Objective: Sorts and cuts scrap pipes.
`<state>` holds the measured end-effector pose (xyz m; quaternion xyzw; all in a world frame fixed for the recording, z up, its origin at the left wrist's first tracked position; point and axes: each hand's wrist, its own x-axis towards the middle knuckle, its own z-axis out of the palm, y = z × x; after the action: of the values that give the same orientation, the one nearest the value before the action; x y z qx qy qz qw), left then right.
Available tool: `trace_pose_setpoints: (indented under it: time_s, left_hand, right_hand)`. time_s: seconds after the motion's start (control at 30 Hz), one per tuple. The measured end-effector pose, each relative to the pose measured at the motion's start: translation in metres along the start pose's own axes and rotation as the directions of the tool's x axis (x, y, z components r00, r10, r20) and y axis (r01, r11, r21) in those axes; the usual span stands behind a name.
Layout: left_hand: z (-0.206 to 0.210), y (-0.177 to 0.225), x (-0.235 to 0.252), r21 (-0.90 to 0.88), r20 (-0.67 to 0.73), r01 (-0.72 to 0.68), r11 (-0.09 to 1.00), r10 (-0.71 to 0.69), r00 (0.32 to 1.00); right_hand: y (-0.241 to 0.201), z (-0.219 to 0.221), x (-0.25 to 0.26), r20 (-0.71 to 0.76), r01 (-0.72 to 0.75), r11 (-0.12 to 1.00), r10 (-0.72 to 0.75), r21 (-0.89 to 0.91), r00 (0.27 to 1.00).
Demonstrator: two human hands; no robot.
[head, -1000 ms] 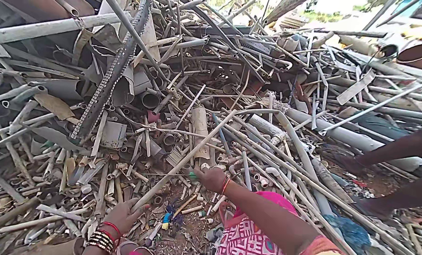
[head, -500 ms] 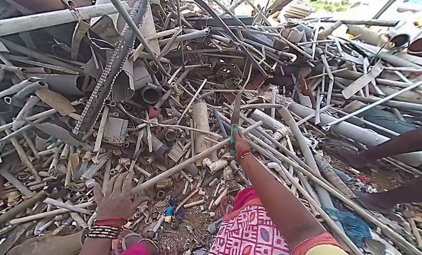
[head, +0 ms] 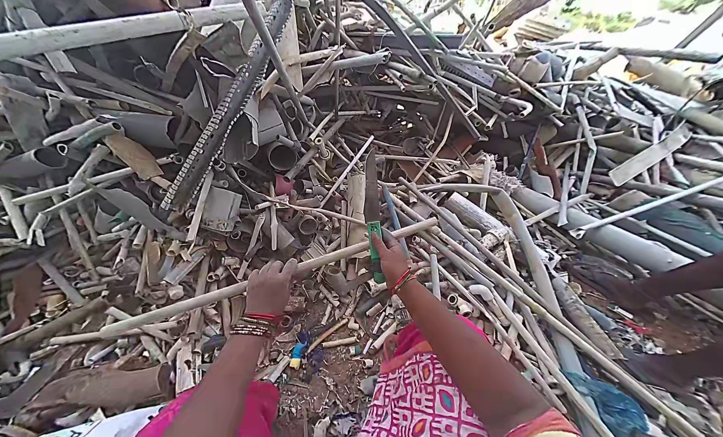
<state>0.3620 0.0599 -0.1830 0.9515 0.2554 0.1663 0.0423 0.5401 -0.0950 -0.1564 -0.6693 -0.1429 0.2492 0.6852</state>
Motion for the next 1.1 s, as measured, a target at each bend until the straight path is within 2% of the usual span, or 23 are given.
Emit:
trace_pose_setpoints:
  time_s: [0.03, 0.1, 0.13, 0.2, 0.27, 0.33, 0.37, 0.4, 0.43, 0.47, 0.5, 0.53, 0.57, 0.6, 0.67, 0.7, 0.73, 0.77, 0.83, 0.9, 0.97, 1.03, 1.1]
  left_hand:
    - [-0.002, -0.005, 0.003, 0.003, 0.035, 0.011, 1.000, -0.011, 0.999]
    - [-0.015, -0.007, 0.008, 0.012, 0.089, 0.050, 0.999, -0.051, 0.995]
    - [-0.021, -0.006, 0.009, 0.003, 0.106, 0.072, 0.997, -0.071, 0.992]
    - [-0.028, -0.004, 0.009, -0.077, 0.115, 0.099, 0.992, -0.090, 0.989]
    - [-0.023, -0.002, 0.008, -0.149, 0.082, 0.101, 0.984, -0.089, 0.993]
    - [-0.018, 0.001, 0.010, -0.113, 0.086, 0.091, 0.989, -0.082, 0.993]
    - [-0.015, 0.002, 0.011, -0.087, 0.079, 0.081, 0.993, -0.074, 0.994]
    - [-0.014, 0.002, 0.012, -0.069, 0.084, 0.080, 0.994, -0.074, 0.994]
    - [-0.012, 0.002, 0.011, -0.072, 0.067, 0.070, 0.995, -0.065, 0.996]
    - [-0.013, 0.002, 0.010, -0.082, 0.063, 0.071, 0.994, -0.066, 0.996]
    - [-0.017, 0.003, 0.009, -0.094, 0.064, 0.082, 0.992, -0.076, 0.995]
    - [-0.020, 0.005, 0.011, -0.109, 0.075, 0.096, 0.989, -0.088, 0.993]
    - [-0.021, 0.006, 0.013, -0.121, 0.102, 0.107, 0.987, -0.094, 0.990]
    - [-0.023, 0.008, 0.016, -0.119, 0.164, 0.123, 0.985, -0.103, 0.981]
    - [-0.026, 0.012, 0.026, -0.114, 0.311, 0.166, 0.980, -0.123, 0.942]
    - [-0.025, 0.014, 0.028, -0.131, 0.348, 0.176, 0.976, -0.120, 0.930]
    - [-0.023, 0.015, 0.029, -0.162, 0.346, 0.182, 0.970, -0.117, 0.931]
    - [-0.020, 0.012, 0.028, -0.222, 0.295, 0.191, 0.956, -0.121, 0.948]
    - [-0.007, -0.002, 0.027, -0.412, 0.051, 0.205, 0.888, -0.202, 0.978]
    - [0.004, -0.018, 0.034, -0.616, -0.210, 0.206, 0.760, -0.411, 0.887]
    - [0.003, -0.029, 0.043, -0.830, -0.289, 0.102, 0.549, -0.579, 0.762]
    - [-0.009, -0.024, 0.046, -0.948, -0.174, 0.077, 0.309, -0.703, 0.690]
    - [-0.012, -0.011, 0.046, -0.991, 0.006, 0.105, 0.079, -0.771, 0.636]
  right_hand:
    - [0.004, -0.012, 0.004, 0.022, 0.110, 0.973, -0.107, -0.202, 0.994]
    - [0.010, -0.037, 0.011, -0.002, 0.321, 0.752, -0.394, -0.575, 0.919]
    - [0.010, -0.047, 0.014, -0.032, 0.328, 0.657, -0.473, -0.679, 0.880]
    - [0.004, -0.056, 0.013, -0.095, 0.170, 0.562, -0.411, -0.809, 0.907]
    - [0.007, -0.050, 0.002, 0.013, 0.112, 0.386, -0.250, -0.916, 0.968]
    - [0.024, -0.034, -0.016, 0.338, 0.365, 0.148, -0.184, -0.919, 0.923]
    - [0.034, -0.028, -0.022, 0.476, 0.498, 0.066, -0.209, -0.864, 0.854]
    - [0.038, -0.024, -0.021, 0.533, 0.556, 0.029, -0.243, -0.831, 0.810]
    - [0.035, -0.026, -0.014, 0.491, 0.521, 0.053, -0.262, -0.852, 0.831]
    - [0.027, -0.033, -0.001, 0.357, 0.400, 0.127, -0.265, -0.908, 0.895]
    - [0.013, -0.042, 0.016, 0.159, 0.204, 0.230, -0.202, -0.952, 0.966]
    - [-0.001, -0.053, 0.033, -0.031, 0.009, 0.321, -0.119, -0.947, 0.992]
    - [-0.008, -0.061, 0.043, -0.133, -0.104, 0.358, -0.058, -0.928, 0.989]
    - [-0.007, -0.064, 0.042, -0.117, -0.098, 0.362, -0.032, -0.927, 0.993]
    - [0.007, -0.050, 0.019, 0.203, 0.207, 0.277, -0.043, -0.938, 0.978]
    - [0.015, -0.040, 0.009, 0.398, 0.402, 0.208, -0.063, -0.892, 0.915]
    - [0.024, -0.032, 0.004, 0.513, 0.527, 0.158, -0.122, -0.835, 0.849]
    - [0.032, -0.029, 0.007, 0.529, 0.567, 0.156, -0.229, -0.809, 0.817]
    - [0.031, -0.036, 0.027, 0.295, 0.430, 0.290, -0.410, -0.855, 0.863]
    - [0.009, -0.049, 0.044, 0.001, 0.107, 0.502, -0.206, -0.858, 0.979]
    - [0.013, -0.052, 0.045, -0.050, -0.005, 0.592, -0.060, -0.806, 0.997]
    - [0.021, -0.032, 0.024, 0.064, 0.041, 0.590, 0.020, -0.806, 0.998]
    - [0.015, -0.003, -0.005, 0.227, 0.122, 0.521, 0.142, -0.845, 0.964]
